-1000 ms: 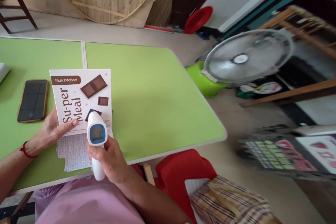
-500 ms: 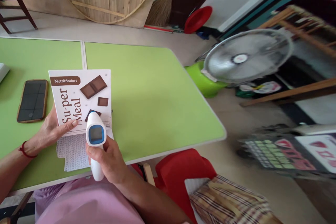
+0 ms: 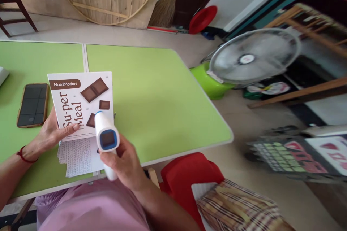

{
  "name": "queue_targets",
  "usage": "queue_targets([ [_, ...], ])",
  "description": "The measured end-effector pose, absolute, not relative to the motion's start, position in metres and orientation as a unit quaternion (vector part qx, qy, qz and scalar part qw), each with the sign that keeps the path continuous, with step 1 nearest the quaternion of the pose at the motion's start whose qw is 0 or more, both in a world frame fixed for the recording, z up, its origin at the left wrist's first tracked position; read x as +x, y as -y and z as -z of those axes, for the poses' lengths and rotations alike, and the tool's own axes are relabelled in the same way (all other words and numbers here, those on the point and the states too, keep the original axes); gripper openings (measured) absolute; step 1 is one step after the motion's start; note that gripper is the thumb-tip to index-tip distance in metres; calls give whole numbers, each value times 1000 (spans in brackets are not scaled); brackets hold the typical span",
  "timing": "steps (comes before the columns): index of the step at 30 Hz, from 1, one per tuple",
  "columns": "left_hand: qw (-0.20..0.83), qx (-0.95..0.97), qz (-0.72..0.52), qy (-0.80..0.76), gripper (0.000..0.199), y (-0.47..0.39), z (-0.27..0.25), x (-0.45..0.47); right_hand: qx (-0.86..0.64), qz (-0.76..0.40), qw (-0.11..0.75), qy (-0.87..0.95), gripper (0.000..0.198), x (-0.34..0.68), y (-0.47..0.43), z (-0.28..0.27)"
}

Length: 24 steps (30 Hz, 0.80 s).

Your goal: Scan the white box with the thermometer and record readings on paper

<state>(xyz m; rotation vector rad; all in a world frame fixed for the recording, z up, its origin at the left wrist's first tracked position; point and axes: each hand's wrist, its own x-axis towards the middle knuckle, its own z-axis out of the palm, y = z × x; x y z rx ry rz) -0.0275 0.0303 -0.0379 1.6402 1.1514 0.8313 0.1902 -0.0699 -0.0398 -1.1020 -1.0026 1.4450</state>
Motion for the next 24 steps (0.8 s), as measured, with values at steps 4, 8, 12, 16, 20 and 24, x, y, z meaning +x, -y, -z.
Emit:
queue_targets([
  [4,460,669,-351,-467,73,-31,41,-29,-626,-329,473,525,40,242,42,51],
  [8,465,666,-356,-462,74,-31,43,-29,-732,-110,346,577,54,278,16,84],
  [12,464,666,-345,-470,75,-31,43,-30,-728,-54,270,628,45,289,10,105],
  [16,467,663,-341,-474,78,-31,42,-30,-703,22,232,672,40,285,15,95],
  [20,464,662,-330,-486,83,-31,41,-30,-639,53,241,728,26,260,22,76],
  [24,461,656,-332,-497,80,-31,39,-28,-573,-23,192,797,18,230,23,76],
])
